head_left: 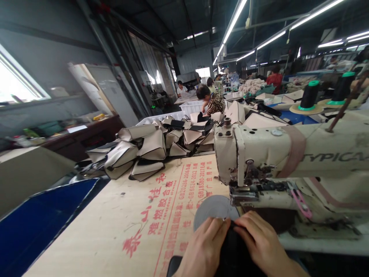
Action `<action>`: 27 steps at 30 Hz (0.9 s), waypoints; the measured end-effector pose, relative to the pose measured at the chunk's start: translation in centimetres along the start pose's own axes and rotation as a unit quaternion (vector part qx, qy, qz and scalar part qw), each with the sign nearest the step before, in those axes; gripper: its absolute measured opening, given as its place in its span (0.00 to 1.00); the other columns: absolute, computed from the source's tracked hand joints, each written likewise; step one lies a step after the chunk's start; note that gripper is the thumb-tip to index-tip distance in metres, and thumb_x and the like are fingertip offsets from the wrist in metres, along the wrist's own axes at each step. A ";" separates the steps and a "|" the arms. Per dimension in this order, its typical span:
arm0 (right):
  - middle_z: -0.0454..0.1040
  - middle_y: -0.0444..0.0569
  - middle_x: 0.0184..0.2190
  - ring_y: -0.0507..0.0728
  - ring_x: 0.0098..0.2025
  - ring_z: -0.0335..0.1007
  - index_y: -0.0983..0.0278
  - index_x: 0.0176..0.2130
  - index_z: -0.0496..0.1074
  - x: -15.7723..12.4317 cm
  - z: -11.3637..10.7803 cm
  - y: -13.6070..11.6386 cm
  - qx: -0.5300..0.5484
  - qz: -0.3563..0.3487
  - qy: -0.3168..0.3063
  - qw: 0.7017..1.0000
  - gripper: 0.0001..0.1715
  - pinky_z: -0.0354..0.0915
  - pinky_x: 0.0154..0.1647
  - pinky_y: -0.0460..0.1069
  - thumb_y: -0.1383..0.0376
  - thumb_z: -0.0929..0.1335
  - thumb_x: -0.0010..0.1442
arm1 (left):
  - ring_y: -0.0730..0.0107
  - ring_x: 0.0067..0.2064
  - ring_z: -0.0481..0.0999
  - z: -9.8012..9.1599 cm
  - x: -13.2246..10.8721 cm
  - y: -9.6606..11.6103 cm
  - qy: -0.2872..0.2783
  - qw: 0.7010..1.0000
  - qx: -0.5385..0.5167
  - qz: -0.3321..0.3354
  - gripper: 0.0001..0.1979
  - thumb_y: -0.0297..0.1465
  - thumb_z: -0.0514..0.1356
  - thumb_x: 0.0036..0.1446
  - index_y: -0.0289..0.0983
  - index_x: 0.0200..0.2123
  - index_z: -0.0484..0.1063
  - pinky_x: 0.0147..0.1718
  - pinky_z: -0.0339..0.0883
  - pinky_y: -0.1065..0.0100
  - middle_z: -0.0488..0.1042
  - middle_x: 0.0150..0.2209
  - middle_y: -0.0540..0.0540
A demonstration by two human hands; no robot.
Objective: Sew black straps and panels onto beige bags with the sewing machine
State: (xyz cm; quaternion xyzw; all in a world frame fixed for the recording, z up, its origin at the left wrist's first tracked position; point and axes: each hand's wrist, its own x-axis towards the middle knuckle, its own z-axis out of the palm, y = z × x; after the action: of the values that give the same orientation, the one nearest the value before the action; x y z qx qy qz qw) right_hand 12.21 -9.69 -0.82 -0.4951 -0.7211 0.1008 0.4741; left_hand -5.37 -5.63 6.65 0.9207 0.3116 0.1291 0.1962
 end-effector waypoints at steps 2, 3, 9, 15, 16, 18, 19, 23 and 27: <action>0.67 0.46 0.33 0.55 0.36 0.62 0.62 0.41 0.63 0.0 -0.1 0.1 -0.002 -0.001 0.000 1.000 0.05 0.58 0.39 0.51 0.69 0.62 0.64 | 0.65 0.40 0.68 0.0 0.4 -0.3 -0.016 0.999 0.044 0.010 0.18 0.22 0.50 0.59 0.40 0.52 0.62 0.43 0.67 0.63 0.70 0.41 0.47; 0.67 0.45 0.33 0.55 0.36 0.62 0.62 0.41 0.63 0.1 -0.2 0.2 -0.003 0.001 -0.003 1.000 0.05 0.58 0.39 0.51 0.69 0.62 0.64 | 0.65 0.40 0.68 0.0 0.7 -0.4 -0.023 0.998 0.058 0.011 0.17 0.21 0.51 0.58 0.40 0.49 0.64 0.42 0.67 0.62 0.70 0.40 0.47; 0.66 0.45 0.37 0.56 0.40 0.62 0.59 0.43 0.63 1.3 -0.9 0.0 0.034 0.055 -0.119 0.991 0.07 0.59 0.41 0.51 0.67 0.60 0.65 | 0.65 0.41 0.67 -0.1 1.5 -0.6 -0.013 0.999 0.046 -0.003 0.13 0.21 0.45 0.59 0.38 0.40 0.66 0.40 0.67 0.63 0.68 0.39 0.46; 0.65 0.46 0.36 0.55 0.41 0.62 0.62 0.35 0.62 2.3 -0.6 0.1 0.051 0.121 -0.132 0.982 0.08 0.58 0.44 0.51 0.70 0.58 0.65 | 0.64 0.42 0.67 0.1 2.2 -0.8 0.011 0.999 0.021 -0.032 0.12 0.23 0.44 0.61 0.37 0.38 0.66 0.42 0.66 0.61 0.68 0.39 0.45; 0.65 0.46 0.35 0.55 0.40 0.62 0.63 0.34 0.62 2.4 -0.6 0.1 0.053 0.119 -0.132 0.983 0.08 0.58 0.43 0.51 0.70 0.58 0.65 | 0.64 0.41 0.67 0.1 2.2 -0.8 0.014 0.999 0.015 -0.036 0.13 0.23 0.44 0.61 0.37 0.38 0.66 0.42 0.66 0.61 0.68 0.39 0.45; 0.66 0.46 0.35 0.55 0.40 0.62 0.63 0.34 0.63 2.5 -0.7 0.3 0.054 0.105 -0.132 0.984 0.08 0.58 0.43 0.50 0.69 0.58 0.65 | 0.64 0.42 0.68 -0.2 2.1 -0.7 0.011 0.999 0.008 -0.040 0.13 0.25 0.44 0.61 0.38 0.39 0.67 0.42 0.67 0.62 0.69 0.39 0.44; 0.66 0.46 0.35 0.55 0.40 0.62 0.63 0.35 0.63 2.4 -0.8 0.3 0.051 0.097 -0.131 0.985 0.09 0.58 0.42 0.50 0.69 0.57 0.66 | 0.65 0.42 0.69 -0.2 1.9 -0.6 0.006 0.999 0.006 -0.040 0.14 0.25 0.44 0.61 0.38 0.40 0.68 0.43 0.67 0.62 0.69 0.39 0.44; 0.65 0.47 0.33 0.55 0.38 0.62 0.64 0.36 0.65 2.0 -1.3 0.4 0.046 0.075 -0.128 0.988 0.10 0.57 0.40 0.49 0.67 0.57 0.66 | 0.65 0.50 0.68 -0.5 1.0 -1.4 -0.047 0.998 -0.029 -0.042 0.23 0.20 0.48 0.54 0.39 0.52 0.64 0.50 0.64 0.63 0.69 0.49 0.43; 0.66 0.46 0.32 0.55 0.37 0.62 0.64 0.35 0.67 2.6 -1.4 0.5 0.080 0.078 -0.145 0.983 0.11 0.55 0.38 0.48 0.65 0.58 0.66 | 0.66 0.55 0.65 -1.9 2.2 -3.4 -0.171 0.983 -0.057 -0.034 0.34 0.16 0.48 0.43 0.43 0.55 0.62 0.54 0.59 0.64 0.65 0.56 0.48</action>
State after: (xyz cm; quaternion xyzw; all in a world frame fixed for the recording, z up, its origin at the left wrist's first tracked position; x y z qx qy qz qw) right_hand 13.45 -7.72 1.11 -0.4900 -0.7313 0.2654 0.3933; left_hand -6.08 -1.26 7.11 0.9055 0.2969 -0.0191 0.3026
